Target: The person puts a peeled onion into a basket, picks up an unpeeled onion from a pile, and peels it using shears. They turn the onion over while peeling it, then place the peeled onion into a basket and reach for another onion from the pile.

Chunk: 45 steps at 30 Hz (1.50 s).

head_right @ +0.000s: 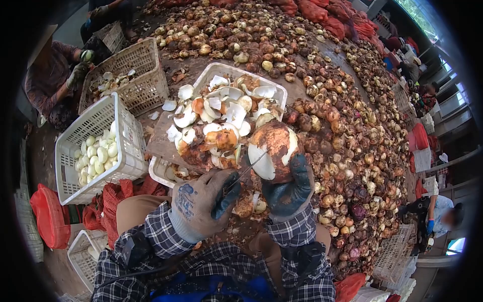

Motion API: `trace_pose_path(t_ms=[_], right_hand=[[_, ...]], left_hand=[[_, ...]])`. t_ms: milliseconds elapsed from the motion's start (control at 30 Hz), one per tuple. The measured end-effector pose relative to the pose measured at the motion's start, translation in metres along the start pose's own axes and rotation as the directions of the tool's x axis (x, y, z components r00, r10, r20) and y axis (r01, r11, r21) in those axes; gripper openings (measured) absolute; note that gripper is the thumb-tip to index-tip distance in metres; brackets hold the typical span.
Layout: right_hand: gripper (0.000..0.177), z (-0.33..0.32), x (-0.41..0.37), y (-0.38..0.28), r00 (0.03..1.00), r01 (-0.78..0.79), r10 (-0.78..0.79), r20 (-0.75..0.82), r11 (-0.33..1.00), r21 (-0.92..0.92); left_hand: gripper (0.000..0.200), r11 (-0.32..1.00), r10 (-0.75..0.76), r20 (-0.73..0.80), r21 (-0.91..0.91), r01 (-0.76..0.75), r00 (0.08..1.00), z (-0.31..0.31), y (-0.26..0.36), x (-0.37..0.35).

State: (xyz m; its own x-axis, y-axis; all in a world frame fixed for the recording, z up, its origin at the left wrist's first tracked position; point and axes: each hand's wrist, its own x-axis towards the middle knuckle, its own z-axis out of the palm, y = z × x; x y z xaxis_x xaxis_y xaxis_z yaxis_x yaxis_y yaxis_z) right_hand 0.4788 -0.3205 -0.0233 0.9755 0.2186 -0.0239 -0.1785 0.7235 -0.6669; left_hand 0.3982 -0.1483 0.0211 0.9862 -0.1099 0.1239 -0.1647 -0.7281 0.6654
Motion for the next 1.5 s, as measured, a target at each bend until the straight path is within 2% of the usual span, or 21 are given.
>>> trace_pose_path(t_ms=[133, 233, 333, 467, 533, 633, 733, 767, 833, 867, 933, 967, 1033, 1067, 1133, 1200, 1233, 1267, 1333, 1367, 1500], right_hand=[[0.066, 0.002, 0.0, -0.001, 1.0, -0.017, 0.018, -0.021, 0.999, 0.033], [0.062, 0.001, -0.003, -0.001, 0.999, -0.027, 0.028, -0.026, 0.999, 0.045], [0.059, 0.005, -0.004, -0.004, 0.999, -0.038, 0.033, 0.042, 0.991, 0.126], [0.059, 0.009, -0.007, -0.007, 0.997, -0.07, 0.06, 0.052, 0.973, 0.219], [0.059, 0.01, -0.007, -0.01, 0.995, -0.093, 0.089, 0.033, 0.982, 0.167], [0.061, 0.005, -0.006, -0.016, 0.992, -0.117, 0.113, 0.06, 0.991, 0.07], [0.063, -0.016, -0.006, -0.014, 0.991, -0.113, 0.105, 0.08, 0.988, 0.103], [0.063, -0.022, -0.006, -0.013, 0.992, -0.111, 0.1, 0.081, 0.984, 0.137], [0.064, -0.02, -0.007, -0.014, 0.996, -0.091, 0.093, -0.017, 0.994, 0.064], [0.064, -0.018, -0.007, -0.015, 0.994, -0.083, 0.084, -0.065, 0.996, 0.027], [0.066, -0.012, -0.006, -0.018, 1.0, -0.011, 0.013, 0.026, 0.997, -0.077], [0.067, -0.009, -0.006, -0.02, 0.997, 0.03, -0.021, 0.074, 0.992, -0.126], [0.071, -0.004, -0.003, -0.031, 0.994, 0.098, -0.069, 0.08, 0.892, -0.441], [0.073, -0.002, -0.003, -0.034, 0.992, 0.124, -0.089, 0.088, 0.804, -0.582], [0.078, 0.007, -0.004, -0.036, 0.987, 0.156, -0.144, 0.074, 0.722, -0.675], [0.081, 0.01, -0.003, -0.034, 0.977, 0.204, -0.189, 0.102, 0.664, -0.719], [0.082, 0.011, -0.003, -0.032, 0.969, 0.238, -0.21, 0.13, 0.653, -0.719], [0.084, 0.011, -0.003, -0.031, 0.96, 0.272, -0.231, 0.157, 0.642, -0.717], [0.085, 0.011, -0.003, -0.029, 0.968, 0.247, -0.211, 0.137, 0.695, -0.675], [0.086, 0.01, -0.003, -0.028, 0.971, 0.234, -0.201, 0.127, 0.72, -0.653], [0.087, 0.005, -0.002, -0.026, 0.978, 0.209, -0.176, 0.115, 0.752, -0.625]], left_hand=[[0.045, 0.996, 0.001, 0.032, 0.094, -0.004, 0.999, -0.002, 0.002, 0.001], [0.047, 0.952, 0.082, -0.006, 0.295, -0.077, 0.997, 0.001, -0.003, 0.002], [0.048, 0.867, 0.12, -0.134, 0.497, -0.038, 0.984, 0.003, -0.013, 0.008], [0.048, 0.898, 0.124, -0.129, 0.436, -0.056, 0.984, 0.005, -0.01, 0.007], [0.05, 0.901, 0.09, -0.082, 0.432, -0.046, 0.993, 0.003, -0.007, 0.007], [0.047, 0.833, 0.266, -0.13, 0.53, -0.16, 0.955, 0.005, -0.016, 0.008], [0.044, 0.856, 0.195, -0.119, 0.505, -0.11, 0.974, -0.003, -0.012, 0.013], [0.044, 0.916, 0.195, -0.142, 0.38, -0.128, 0.971, -0.001, -0.014, 0.012], [0.044, 0.979, 0.185, -0.185, 0.116, -0.165, 0.965, 0.006, -0.018, 0.011], [0.044, 0.98, 0.179, -0.19, 0.117, -0.159, 0.965, 0.008, -0.018, 0.01], [0.045, 0.982, 0.168, -0.2, 0.117, -0.147, 0.965, 0.009, -0.017, 0.01], [0.044, 0.964, 0.162, -0.16, 0.238, -0.122, 0.974, 0.006, -0.014, 0.01], [0.043, 0.879, 0.134, -0.085, 0.471, -0.079, 0.987, -0.004, -0.008, 0.009], [0.041, 0.882, 0.138, -0.098, 0.464, -0.078, 0.986, -0.004, -0.008, 0.009], [0.036, 0.889, 0.142, -0.124, 0.452, -0.071, 0.982, -0.003, -0.01, 0.009], [0.032, 0.991, 0.067, -0.232, -0.097, -0.092, 0.97, 0.005, -0.018, 0.012], [0.031, 0.922, 0.014, -0.265, -0.369, -0.115, 0.964, 0.004, -0.019, 0.014], [0.03, 0.713, -0.265, 0.061, -0.66, 0.238, 0.962, -0.009, -0.022, 0.01], [0.035, 0.944, -0.033, -0.175, -0.328, -0.027, 0.984, -0.008, -0.031, 0.01], [0.037, 0.982, 0.114, -0.252, -0.119, -0.147, 0.961, -0.007, -0.034, 0.011], [0.057, 0.936, 0.216, -0.08, 0.302, -0.183, 0.973, -0.007, -0.018, 0.002]])
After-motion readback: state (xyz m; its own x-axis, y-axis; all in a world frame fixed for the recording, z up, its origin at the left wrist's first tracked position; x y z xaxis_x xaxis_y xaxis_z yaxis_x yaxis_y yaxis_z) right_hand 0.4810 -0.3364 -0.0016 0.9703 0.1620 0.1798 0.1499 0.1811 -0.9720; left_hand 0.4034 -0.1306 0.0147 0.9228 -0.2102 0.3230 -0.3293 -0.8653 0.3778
